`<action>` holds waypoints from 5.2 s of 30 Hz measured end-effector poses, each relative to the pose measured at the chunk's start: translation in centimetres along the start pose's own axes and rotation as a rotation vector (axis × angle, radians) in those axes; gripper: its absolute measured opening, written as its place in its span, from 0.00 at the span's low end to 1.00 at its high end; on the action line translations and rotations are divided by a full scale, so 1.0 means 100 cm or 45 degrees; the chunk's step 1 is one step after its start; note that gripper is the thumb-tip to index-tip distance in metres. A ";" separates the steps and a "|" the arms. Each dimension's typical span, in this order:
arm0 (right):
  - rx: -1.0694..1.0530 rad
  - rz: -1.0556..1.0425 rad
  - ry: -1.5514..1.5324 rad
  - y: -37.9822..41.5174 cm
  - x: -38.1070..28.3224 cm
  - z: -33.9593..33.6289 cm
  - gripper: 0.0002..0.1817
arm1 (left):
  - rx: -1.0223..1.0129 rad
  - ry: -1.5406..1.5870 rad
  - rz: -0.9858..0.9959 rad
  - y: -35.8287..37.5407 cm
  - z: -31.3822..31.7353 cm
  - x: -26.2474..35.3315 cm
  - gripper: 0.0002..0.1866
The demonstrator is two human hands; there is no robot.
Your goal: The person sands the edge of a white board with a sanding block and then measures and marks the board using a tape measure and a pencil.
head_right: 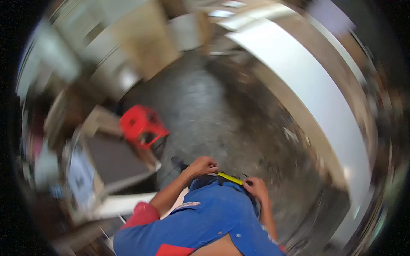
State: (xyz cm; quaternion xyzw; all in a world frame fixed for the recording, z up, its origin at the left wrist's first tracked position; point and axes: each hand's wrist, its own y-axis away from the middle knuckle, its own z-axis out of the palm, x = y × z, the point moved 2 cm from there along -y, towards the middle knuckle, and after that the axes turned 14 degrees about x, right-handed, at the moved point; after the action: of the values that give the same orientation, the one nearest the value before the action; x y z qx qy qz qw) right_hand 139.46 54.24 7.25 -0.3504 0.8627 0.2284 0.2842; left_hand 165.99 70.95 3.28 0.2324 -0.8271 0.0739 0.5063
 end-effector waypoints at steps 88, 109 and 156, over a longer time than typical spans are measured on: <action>1.197 0.509 0.680 -0.072 0.461 -0.382 0.13 | -0.218 -0.420 0.721 -0.514 0.354 0.256 0.08; 1.213 0.544 0.723 -0.075 0.453 -0.378 0.12 | -0.224 -0.413 0.799 -0.511 0.351 0.256 0.09; 1.441 0.681 0.815 0.013 0.527 -0.405 0.17 | -0.322 -0.558 0.710 -0.510 0.353 0.271 0.06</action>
State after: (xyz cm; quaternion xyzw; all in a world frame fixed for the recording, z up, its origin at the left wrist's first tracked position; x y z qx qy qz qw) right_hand 93.89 6.02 2.94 0.0255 0.9469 -0.3078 0.0892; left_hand 150.80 5.01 4.33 -0.0560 -0.9499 0.0547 0.3026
